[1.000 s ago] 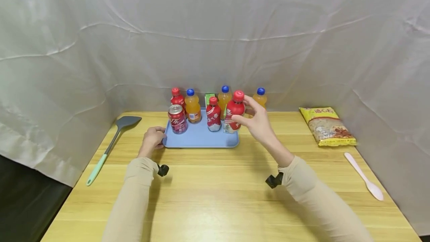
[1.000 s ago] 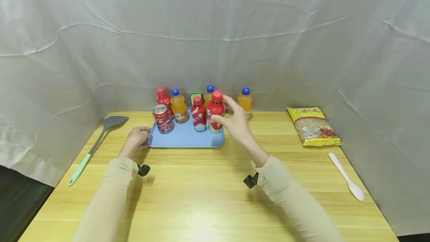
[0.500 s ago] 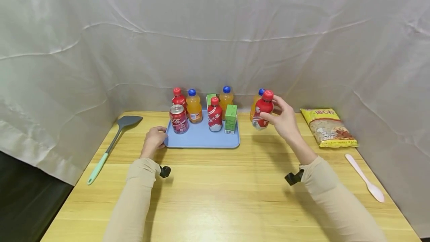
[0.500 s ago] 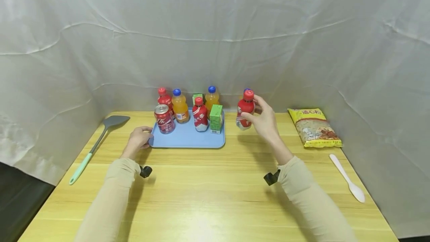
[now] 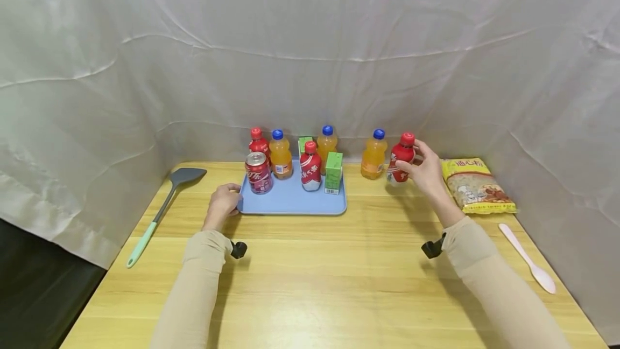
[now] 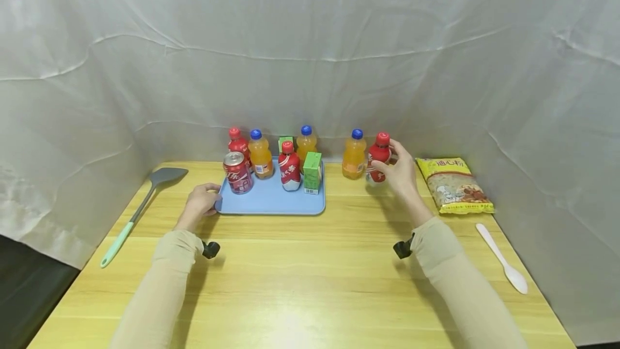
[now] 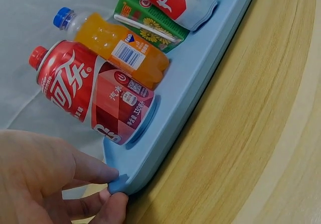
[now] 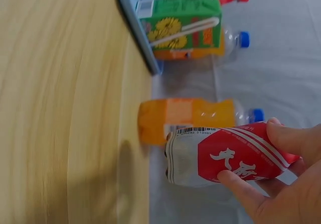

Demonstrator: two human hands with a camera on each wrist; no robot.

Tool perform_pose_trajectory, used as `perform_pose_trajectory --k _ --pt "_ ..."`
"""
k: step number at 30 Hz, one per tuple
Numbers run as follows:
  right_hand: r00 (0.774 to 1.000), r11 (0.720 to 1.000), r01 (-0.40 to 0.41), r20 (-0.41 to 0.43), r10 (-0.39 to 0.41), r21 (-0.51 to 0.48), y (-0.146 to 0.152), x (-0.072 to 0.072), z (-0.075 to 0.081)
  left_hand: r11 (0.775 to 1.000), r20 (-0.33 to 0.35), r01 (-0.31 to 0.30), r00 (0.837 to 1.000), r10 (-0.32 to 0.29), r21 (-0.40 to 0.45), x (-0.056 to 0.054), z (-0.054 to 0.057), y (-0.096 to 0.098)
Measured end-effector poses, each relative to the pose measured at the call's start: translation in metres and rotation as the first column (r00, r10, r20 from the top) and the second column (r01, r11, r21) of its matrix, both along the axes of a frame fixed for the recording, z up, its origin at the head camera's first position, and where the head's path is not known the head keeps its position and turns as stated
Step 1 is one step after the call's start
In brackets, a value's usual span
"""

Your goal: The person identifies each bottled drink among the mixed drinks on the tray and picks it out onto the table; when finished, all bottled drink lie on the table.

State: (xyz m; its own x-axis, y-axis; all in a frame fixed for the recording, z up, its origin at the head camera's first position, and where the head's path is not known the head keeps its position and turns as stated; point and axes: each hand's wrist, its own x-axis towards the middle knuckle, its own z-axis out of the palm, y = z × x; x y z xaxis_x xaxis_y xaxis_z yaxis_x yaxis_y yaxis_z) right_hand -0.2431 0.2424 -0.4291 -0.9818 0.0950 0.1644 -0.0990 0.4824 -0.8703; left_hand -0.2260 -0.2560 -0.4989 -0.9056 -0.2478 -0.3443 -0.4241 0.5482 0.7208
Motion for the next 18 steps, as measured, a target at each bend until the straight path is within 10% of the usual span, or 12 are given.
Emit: perform_pose_trajectory --k 18 --pt "0.994 0.995 0.092 0.059 -0.089 -0.046 0.007 -0.046 -0.029 1.000 0.008 -0.007 1.000 0.007 -0.012 -0.001 -0.001 0.001"
